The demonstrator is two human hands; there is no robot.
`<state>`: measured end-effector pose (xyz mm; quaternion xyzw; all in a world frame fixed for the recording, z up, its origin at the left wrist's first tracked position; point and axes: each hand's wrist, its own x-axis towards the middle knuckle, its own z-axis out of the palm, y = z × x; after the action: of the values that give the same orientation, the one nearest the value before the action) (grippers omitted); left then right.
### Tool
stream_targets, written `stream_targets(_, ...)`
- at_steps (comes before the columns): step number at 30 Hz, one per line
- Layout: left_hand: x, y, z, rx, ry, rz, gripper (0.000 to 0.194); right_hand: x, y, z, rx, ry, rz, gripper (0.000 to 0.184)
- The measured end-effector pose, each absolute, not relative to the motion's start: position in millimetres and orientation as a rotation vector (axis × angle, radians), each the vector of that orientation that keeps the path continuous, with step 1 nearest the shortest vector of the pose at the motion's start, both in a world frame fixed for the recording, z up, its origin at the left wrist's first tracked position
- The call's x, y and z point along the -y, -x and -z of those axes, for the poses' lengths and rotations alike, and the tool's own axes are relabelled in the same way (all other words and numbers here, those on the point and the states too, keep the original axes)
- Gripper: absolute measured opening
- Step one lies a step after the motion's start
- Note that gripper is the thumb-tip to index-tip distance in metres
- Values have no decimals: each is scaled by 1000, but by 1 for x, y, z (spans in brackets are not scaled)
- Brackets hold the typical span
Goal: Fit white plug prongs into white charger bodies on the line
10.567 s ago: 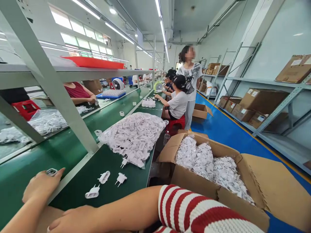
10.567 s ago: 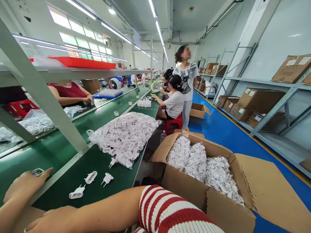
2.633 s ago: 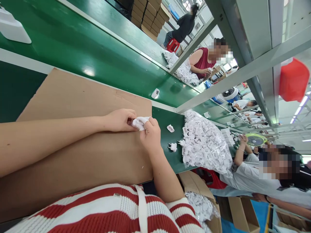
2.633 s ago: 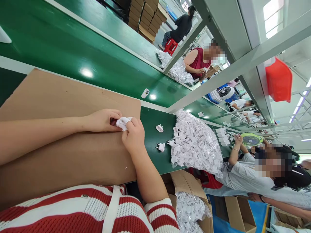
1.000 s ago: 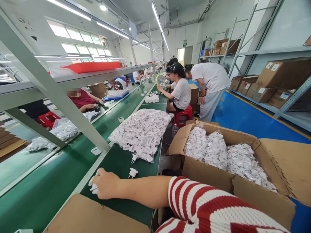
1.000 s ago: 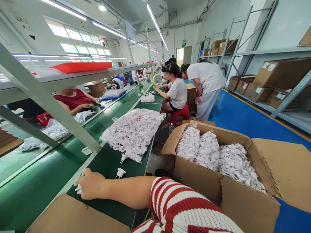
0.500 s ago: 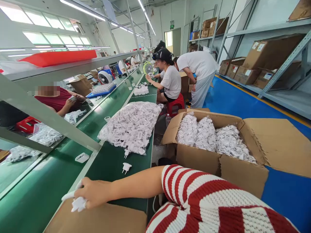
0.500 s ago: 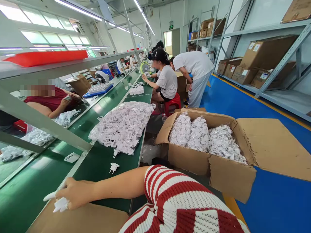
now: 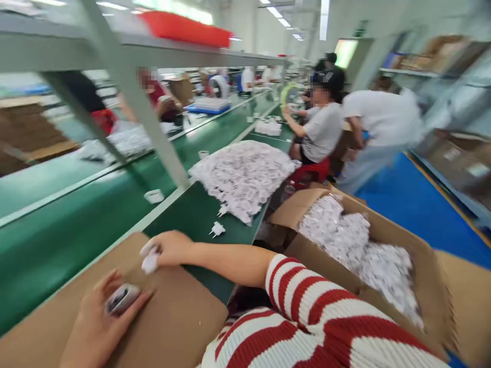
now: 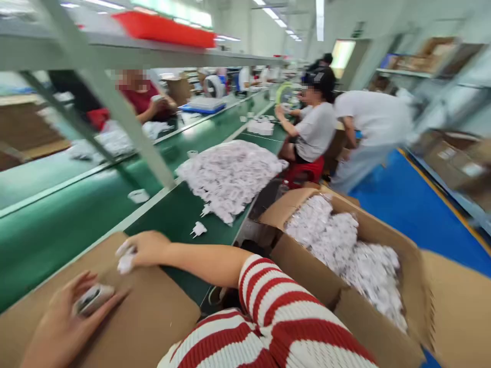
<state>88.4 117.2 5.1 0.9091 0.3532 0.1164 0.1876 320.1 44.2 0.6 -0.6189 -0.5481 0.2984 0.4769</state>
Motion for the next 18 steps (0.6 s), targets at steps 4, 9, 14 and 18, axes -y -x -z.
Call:
stream_targets(4, -94, -84, -9, -1036, -2168, -379, 60, -41, -307, 4, 880, 1288, -991, 37)
stream_targets(9, -84, -81, 0, -805, -2106, -532, 53, -37, -296, 3, 689, 1108, -1262, 48)
stream_targets(14, -83, -76, 11, -657, -2154, -588, 40, -27, -290, 5, 716, 1180, -1282, 53)
stream_targets(18, -85, -73, 12, -635, -2140, -606, 37, -23, -285, 5, 839, 1231, -1212, 52)
